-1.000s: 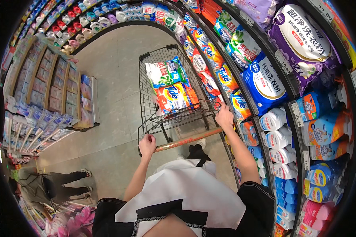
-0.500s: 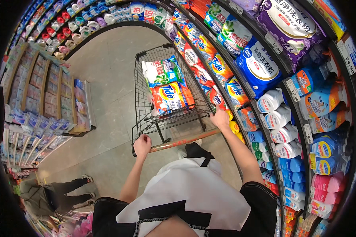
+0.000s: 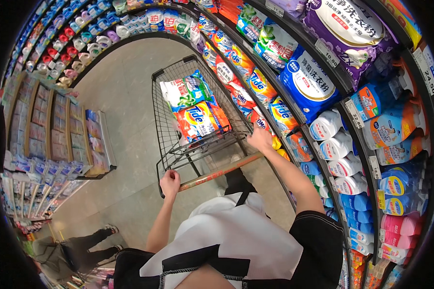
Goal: Selecting various bags of laundry detergent from a supermarket shelf and placing them into a shopping cart.
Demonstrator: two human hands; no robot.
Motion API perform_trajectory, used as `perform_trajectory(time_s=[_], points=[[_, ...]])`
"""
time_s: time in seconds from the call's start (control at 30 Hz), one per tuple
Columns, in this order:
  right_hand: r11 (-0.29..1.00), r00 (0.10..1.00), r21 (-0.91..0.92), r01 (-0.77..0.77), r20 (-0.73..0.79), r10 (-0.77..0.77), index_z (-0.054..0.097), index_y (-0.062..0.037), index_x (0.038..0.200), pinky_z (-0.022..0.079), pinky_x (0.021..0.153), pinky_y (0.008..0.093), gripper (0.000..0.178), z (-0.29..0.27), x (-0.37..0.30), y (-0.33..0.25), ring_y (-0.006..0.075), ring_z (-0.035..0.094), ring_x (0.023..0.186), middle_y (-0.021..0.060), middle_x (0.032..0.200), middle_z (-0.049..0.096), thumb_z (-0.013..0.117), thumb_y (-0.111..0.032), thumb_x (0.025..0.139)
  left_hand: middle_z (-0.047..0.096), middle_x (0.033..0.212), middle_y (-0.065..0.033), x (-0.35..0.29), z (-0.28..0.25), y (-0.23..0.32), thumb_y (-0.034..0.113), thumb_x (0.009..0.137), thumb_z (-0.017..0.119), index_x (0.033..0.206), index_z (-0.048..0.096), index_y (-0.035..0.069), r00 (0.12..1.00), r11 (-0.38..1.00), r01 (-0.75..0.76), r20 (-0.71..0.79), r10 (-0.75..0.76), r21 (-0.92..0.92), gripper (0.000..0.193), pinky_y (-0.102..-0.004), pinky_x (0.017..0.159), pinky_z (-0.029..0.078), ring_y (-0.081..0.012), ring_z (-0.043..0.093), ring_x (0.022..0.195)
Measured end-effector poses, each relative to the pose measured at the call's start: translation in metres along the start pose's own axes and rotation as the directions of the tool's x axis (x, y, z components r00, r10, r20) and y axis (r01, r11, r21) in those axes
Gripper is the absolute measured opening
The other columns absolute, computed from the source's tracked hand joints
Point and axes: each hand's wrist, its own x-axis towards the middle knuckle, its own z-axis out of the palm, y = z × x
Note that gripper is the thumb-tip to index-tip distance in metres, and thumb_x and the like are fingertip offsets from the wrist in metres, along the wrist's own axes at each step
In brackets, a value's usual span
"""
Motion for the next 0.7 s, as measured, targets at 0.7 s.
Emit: perform_trajectory(time_s=[0.7], points=[[0.993,0.989,-0.053,0.103,0.115,-0.096,0.025,0.0024,0.116,0.045,0.071,0.0401,0.067,-0.025,0.100,-0.034,0.0336,0.053,0.085,0.0226,0.106,0.044,0.056,-0.033,0.068,0.055,0.055,-0.0109,0.084,0.028,0.008,0.011,0.070,0.054,0.069,0.056,0.002,0.928,0.969,0.203,-0.288,-0.236,-0.141,0.009,-0.0292,0.047,0.043,-0.0213,0.054,0.047]])
